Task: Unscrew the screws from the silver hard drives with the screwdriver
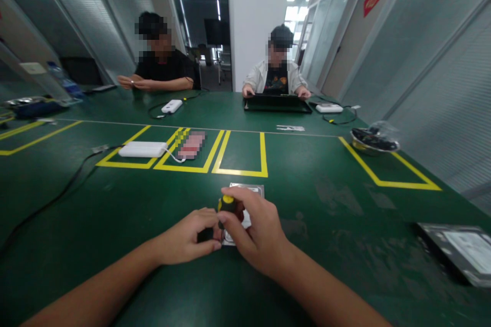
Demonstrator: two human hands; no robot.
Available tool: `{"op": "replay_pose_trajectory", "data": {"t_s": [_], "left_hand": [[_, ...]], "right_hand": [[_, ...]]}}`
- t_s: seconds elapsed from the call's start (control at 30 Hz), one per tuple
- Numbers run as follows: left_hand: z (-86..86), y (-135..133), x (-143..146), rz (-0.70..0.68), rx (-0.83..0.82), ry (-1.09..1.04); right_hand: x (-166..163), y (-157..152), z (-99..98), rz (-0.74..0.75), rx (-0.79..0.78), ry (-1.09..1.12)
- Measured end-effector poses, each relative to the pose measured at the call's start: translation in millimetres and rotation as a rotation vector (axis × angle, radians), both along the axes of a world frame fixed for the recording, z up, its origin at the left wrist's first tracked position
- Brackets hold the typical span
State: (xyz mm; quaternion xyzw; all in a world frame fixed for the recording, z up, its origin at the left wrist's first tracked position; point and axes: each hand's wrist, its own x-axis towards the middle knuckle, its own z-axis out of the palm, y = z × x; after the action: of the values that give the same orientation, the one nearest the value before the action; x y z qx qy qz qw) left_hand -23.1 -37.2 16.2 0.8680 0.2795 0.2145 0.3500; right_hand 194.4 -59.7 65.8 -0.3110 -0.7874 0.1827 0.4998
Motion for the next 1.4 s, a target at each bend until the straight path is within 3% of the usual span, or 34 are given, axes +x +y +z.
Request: {"op": "replay_pose_trajectory", "data": {"t_s": [0.27,0.63,0.9,1.4], "left_hand": [[2.0,0.1,0.5,-0.005,-0.007,-0.003],[0.7,1.1,0.1,-0.023,0.017,0.050],[-2.8,0.8,-1.7,-0.004,0.030,0.032],[-3.6,2.2,-1.6,-0.025,0.019,0.028]], "right_hand": [[-0.6,1.6,1.4,0.003,-0.001,0.020],[-5.3,-0.8,2.7,-0.001,0.124,0.037],[-5.1,-2.6,15.5,0.061,0.179,-0.011],[4.7,1.3,30.2,0.175,0.125,-0.121]]}}
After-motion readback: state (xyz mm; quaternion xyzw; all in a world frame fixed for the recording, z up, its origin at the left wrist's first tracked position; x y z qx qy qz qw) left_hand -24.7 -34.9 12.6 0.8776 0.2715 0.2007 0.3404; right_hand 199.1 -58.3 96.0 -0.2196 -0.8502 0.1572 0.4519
